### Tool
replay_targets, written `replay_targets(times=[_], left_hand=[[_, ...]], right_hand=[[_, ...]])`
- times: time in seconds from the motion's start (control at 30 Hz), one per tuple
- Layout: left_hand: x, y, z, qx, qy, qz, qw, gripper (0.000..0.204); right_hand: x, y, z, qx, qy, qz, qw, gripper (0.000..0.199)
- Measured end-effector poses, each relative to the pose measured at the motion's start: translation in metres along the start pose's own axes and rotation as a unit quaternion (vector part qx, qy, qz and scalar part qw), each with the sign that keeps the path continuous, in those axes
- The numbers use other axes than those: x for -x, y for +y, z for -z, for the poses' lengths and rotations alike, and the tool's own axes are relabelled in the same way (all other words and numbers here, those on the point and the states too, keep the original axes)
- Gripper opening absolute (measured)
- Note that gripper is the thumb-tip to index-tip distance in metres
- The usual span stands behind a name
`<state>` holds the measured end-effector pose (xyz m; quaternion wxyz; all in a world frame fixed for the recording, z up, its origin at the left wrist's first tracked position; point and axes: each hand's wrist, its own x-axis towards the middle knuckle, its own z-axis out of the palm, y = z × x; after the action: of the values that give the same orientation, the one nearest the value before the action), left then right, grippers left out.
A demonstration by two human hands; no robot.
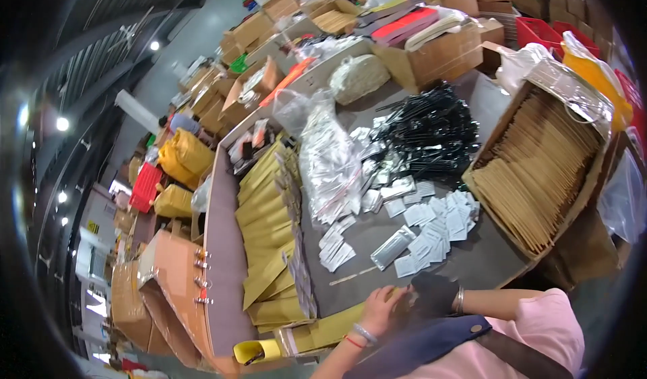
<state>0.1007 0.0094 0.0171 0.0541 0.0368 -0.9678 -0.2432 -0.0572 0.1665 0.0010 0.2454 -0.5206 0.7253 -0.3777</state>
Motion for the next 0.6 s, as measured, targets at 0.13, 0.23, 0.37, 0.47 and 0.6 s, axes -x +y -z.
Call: replay_targets(times=[0.13,0.23,0.37,0.47,0.6], left_hand=[[-0.005,-0.001,-0.006,-0.065,-0.102,0.013,0.993,0.060],[-0.009,-0.003,-0.007,-0.062,-0.112,0.015,0.992,0.056],[-0.010,-0.005,-0.008,-0.063,-0.117,0.014,0.991,0.055],[-0.004,0.003,-0.005,-0.056,-0.096,-0.005,0.994,0.053],[-0.002,0.004,-0.004,-0.128,-0.076,-0.086,0.985,0.048]], right_hand=[[0.001,-0.016,0.034,0.196,-0.031,0.061,0.978,0.044],[0.001,-0.012,0.030,0.268,-0.076,0.060,0.959,0.050],[-0.004,-0.007,0.029,0.256,-0.048,0.069,0.963,0.041],[-0.001,-0.014,0.029,0.268,-0.055,0.067,0.960,0.038],[-0.005,-0.016,0.032,0.252,-0.088,0.036,0.963,0.036]])
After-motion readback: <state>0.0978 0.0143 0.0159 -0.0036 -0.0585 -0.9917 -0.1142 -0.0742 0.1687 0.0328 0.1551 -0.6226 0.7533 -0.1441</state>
